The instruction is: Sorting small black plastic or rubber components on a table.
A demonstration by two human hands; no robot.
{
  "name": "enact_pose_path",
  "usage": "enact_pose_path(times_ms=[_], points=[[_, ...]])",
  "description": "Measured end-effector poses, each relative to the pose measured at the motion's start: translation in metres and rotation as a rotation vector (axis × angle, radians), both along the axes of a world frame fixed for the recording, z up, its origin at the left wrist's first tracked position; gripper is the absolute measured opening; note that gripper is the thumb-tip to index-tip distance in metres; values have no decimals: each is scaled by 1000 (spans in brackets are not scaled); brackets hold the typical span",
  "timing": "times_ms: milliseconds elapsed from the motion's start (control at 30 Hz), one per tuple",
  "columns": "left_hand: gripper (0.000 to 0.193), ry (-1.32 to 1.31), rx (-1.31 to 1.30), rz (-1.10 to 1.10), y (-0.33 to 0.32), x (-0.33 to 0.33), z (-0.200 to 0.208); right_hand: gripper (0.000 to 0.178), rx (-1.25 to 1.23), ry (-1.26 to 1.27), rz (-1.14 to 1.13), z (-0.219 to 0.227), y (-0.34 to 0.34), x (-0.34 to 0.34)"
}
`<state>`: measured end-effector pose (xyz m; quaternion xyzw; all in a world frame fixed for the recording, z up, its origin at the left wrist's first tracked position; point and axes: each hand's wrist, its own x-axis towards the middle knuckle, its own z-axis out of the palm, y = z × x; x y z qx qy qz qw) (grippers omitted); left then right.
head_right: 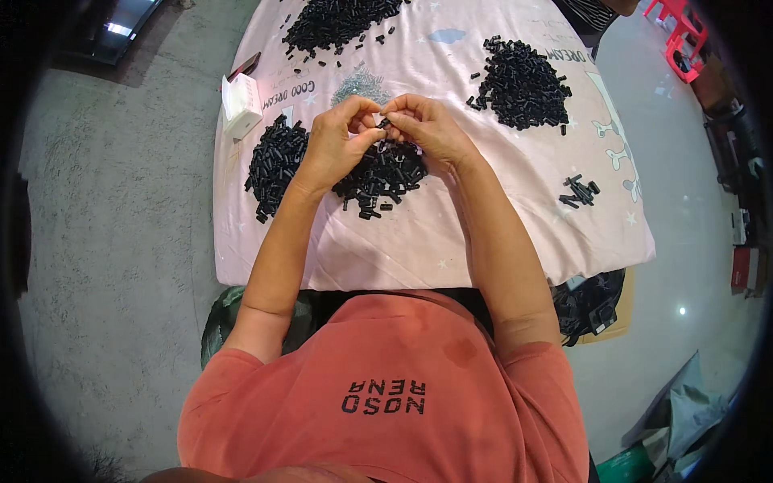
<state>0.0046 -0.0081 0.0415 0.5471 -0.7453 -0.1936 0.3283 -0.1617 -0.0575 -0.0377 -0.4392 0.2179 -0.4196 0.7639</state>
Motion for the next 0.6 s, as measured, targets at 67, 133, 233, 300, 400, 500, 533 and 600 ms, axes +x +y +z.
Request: enact_pose_path(times_ms=[67, 133, 233, 300, 400, 500, 533, 600], points=[[22, 1, 28, -28, -3, 4, 2, 16, -7, -32, -4, 0, 1, 1], [27, -45, 101, -98, -4, 6, 4, 20, -13, -64, -10, 1, 3, 2], [31, -52, 212, -109, -6, 9, 8, 24, -34, -53, -11, 3, 5, 3], [31, -31, 220, -120, -8, 11, 6, 25, -31, -39, 2, 5, 7, 3], [31, 11, 237, -146, -9, 12, 3, 29, -17, -7, 2, 8, 8, 1], [29, 57, 234, -151, -9, 10, 0, 34, -10, -9, -15, 0, 5, 2], [26, 84, 221, -140, -9, 10, -1, 34, -10, -8, -15, 1, 5, 2], [26, 93, 213, -120, -8, 10, -5, 37, 33, 13, -37, 2, 5, 3]])
